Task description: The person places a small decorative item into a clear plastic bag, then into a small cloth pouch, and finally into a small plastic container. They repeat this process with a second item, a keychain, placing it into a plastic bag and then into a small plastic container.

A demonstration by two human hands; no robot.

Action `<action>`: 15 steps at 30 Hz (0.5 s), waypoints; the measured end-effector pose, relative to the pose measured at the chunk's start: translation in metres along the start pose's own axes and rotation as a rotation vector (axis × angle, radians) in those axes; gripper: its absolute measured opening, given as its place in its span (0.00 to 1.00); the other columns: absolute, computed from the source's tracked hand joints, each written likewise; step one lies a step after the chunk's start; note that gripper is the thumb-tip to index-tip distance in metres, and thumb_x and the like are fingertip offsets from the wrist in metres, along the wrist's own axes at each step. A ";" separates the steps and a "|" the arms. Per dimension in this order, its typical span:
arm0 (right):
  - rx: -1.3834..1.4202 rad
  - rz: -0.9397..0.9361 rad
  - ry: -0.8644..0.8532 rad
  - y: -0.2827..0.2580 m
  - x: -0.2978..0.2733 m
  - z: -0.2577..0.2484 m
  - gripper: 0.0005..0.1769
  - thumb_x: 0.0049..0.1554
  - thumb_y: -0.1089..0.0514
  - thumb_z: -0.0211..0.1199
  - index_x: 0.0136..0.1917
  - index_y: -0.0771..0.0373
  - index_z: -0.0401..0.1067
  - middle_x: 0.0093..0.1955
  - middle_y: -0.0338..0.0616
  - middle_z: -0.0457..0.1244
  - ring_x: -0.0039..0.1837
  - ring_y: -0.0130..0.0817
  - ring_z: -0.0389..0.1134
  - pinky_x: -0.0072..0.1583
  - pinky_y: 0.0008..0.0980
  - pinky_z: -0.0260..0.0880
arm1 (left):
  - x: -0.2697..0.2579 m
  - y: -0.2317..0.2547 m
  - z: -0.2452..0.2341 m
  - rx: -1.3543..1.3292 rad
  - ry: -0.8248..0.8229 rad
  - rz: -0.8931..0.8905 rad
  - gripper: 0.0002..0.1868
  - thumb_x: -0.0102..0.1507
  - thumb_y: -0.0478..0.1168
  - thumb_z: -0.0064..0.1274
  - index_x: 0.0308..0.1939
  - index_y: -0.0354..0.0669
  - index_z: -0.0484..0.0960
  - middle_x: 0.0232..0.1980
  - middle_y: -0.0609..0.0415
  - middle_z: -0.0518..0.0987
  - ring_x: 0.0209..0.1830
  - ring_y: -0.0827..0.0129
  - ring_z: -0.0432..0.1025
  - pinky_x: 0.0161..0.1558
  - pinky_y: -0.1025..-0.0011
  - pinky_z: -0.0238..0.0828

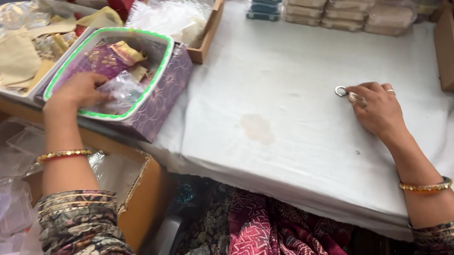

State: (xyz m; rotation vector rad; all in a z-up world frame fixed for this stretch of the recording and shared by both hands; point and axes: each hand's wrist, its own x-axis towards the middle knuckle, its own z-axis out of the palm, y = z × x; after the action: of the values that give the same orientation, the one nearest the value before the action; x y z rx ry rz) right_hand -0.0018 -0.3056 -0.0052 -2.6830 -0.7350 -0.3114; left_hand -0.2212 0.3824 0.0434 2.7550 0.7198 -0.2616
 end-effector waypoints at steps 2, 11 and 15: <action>-0.016 -0.008 0.004 0.002 -0.001 0.004 0.17 0.62 0.57 0.61 0.63 0.47 0.79 0.64 0.43 0.67 0.64 0.51 0.62 0.67 0.44 0.64 | -0.012 0.008 -0.004 0.023 0.090 0.056 0.30 0.59 0.46 0.67 0.65 0.47 0.81 0.59 0.45 0.83 0.57 0.55 0.77 0.60 0.59 0.70; -0.018 -0.008 0.035 0.001 -0.003 0.004 0.18 0.59 0.59 0.60 0.62 0.48 0.79 0.63 0.41 0.67 0.62 0.50 0.62 0.68 0.43 0.64 | -0.043 0.037 -0.055 -0.084 0.758 0.184 0.08 0.64 0.39 0.63 0.46 0.54 0.91 0.46 0.52 0.86 0.43 0.58 0.80 0.45 0.61 0.75; -0.010 -0.009 0.031 0.000 -0.003 0.003 0.20 0.58 0.60 0.60 0.62 0.48 0.79 0.64 0.41 0.67 0.63 0.50 0.62 0.68 0.43 0.64 | -0.040 0.037 -0.066 -0.076 0.787 0.121 0.09 0.63 0.34 0.60 0.45 0.52 0.90 0.43 0.52 0.86 0.42 0.60 0.80 0.43 0.61 0.75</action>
State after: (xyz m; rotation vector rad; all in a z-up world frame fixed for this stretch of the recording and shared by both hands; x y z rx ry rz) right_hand -0.0038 -0.3058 -0.0093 -2.6790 -0.7379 -0.3594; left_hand -0.2301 0.3538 0.1240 2.7691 0.6913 0.8989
